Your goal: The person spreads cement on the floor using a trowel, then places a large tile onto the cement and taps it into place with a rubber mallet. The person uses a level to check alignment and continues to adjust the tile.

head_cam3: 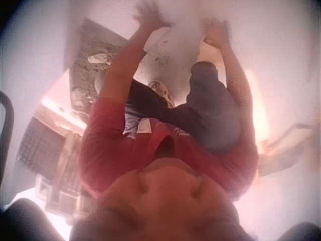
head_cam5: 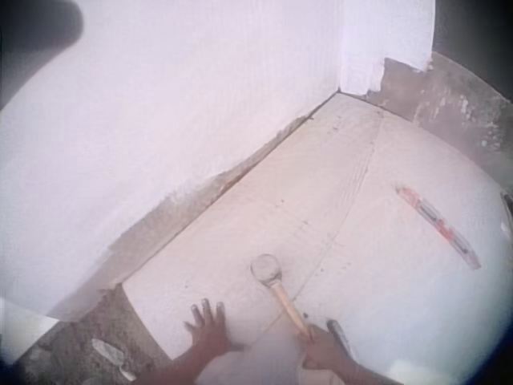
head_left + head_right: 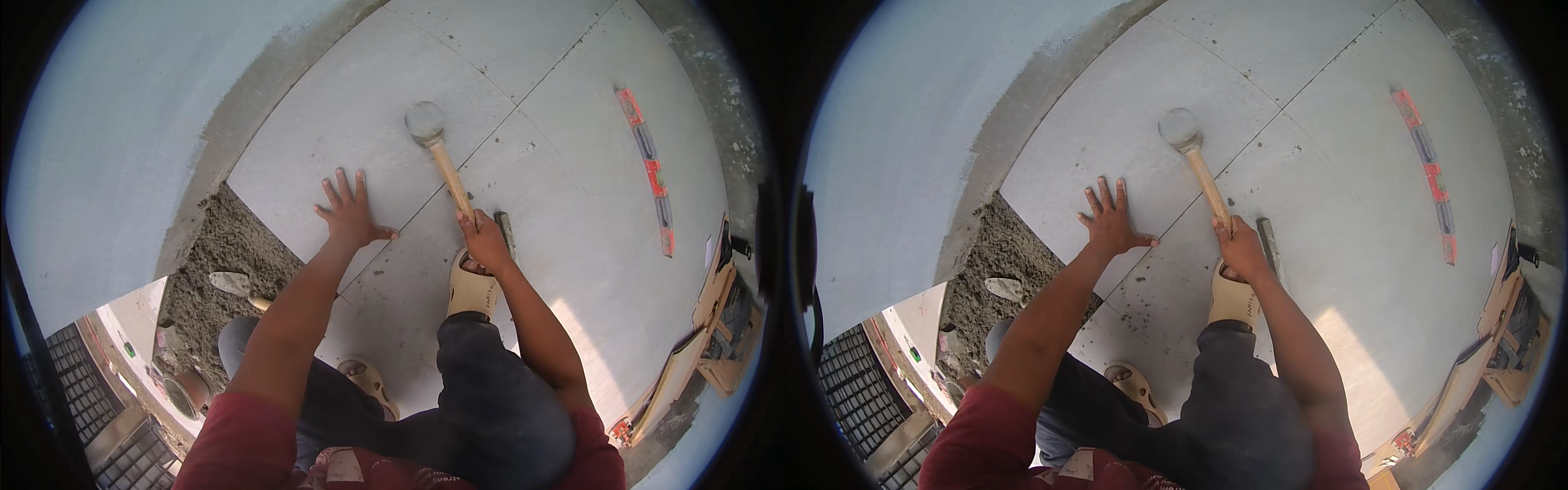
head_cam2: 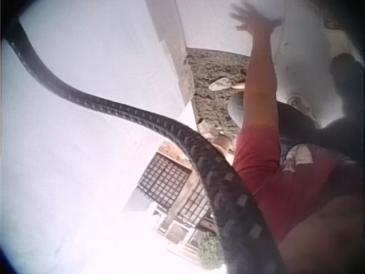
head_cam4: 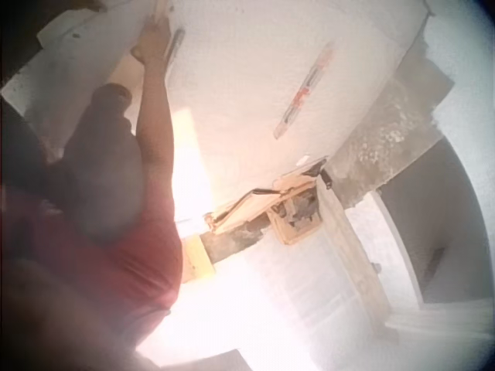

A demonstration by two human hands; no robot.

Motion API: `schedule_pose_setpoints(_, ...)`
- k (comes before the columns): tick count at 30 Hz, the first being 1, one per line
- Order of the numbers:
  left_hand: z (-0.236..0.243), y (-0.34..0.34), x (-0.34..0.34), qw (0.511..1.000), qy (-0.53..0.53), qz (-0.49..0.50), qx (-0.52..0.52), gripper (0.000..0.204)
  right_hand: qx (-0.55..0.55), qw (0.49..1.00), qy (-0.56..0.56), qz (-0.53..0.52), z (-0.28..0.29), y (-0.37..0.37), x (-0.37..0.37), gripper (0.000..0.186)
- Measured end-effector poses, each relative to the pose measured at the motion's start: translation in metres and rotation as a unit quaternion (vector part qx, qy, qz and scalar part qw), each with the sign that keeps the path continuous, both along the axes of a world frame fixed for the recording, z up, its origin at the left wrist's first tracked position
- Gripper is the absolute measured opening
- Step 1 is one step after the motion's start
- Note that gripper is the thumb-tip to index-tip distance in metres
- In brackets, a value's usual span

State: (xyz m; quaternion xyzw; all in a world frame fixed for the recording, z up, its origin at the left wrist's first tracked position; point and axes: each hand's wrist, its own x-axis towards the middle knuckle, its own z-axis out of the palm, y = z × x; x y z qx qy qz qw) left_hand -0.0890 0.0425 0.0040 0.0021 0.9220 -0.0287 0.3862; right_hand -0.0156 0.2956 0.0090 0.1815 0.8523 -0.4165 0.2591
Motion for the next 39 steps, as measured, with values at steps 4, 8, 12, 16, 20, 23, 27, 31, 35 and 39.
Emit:
schedule_pose_setpoints(4,0.008,-0.062,0.046,0.998,-0.014,-0.055,0.003,0.156,-0.029,0.999,0.009,-0.032,-0.005,0.01,0.0,0.054)
schedule_pose_setpoints(8,0.012,-0.097,0.069,0.996,-0.028,-0.07,-0.039,0.153,-0.012,0.999,0.01,-0.035,0.004,0.006,0.005,0.052)
schedule_pose_setpoints(12,0.017,-0.105,0.078,0.995,-0.034,-0.066,-0.059,0.153,-0.051,0.996,-0.053,-0.042,0.038,-0.024,0.009,0.049)
schedule_pose_setpoints(16,0.013,-0.119,0.095,0.996,-0.036,0.015,-0.075,0.155,-0.152,0.985,0.057,0.05,0.068,-0.06,0.014,0.046)
schedule_pose_setpoints(20,0.005,-0.123,0.096,0.998,-0.01,0.0,-0.066,0.157,-0.216,0.921,0.263,0.19,0.074,-0.081,0.017,0.035)
schedule_pose_setpoints(23,0.017,-0.113,0.083,0.999,-0.023,-0.009,-0.03,0.158,-0.085,0.927,0.23,0.285,0.013,-0.067,0.012,0.035)
schedule_pose_setpoints(27,0.009,-0.125,0.093,0.999,0.006,0.032,-0.016,0.156,-0.044,0.942,0.096,0.319,0.035,-0.108,-0.024,0.037)
schedule_pose_setpoints(31,0.001,-0.137,0.098,0.997,0.033,0.069,0.012,0.155,-0.186,0.911,0.252,0.27,0.077,-0.151,-0.045,0.043)
schedule_pose_setpoints(35,0.008,-0.135,0.081,0.996,0.019,0.081,0.018,0.15,-0.176,0.9,0.298,0.267,0.023,-0.161,-0.07,0.045)
schedule_pose_setpoints(39,0.007,-0.137,0.081,0.996,-0.006,0.094,0.009,0.15,-0.047,0.941,0.123,0.313,0.021,-0.191,-0.116,0.042)
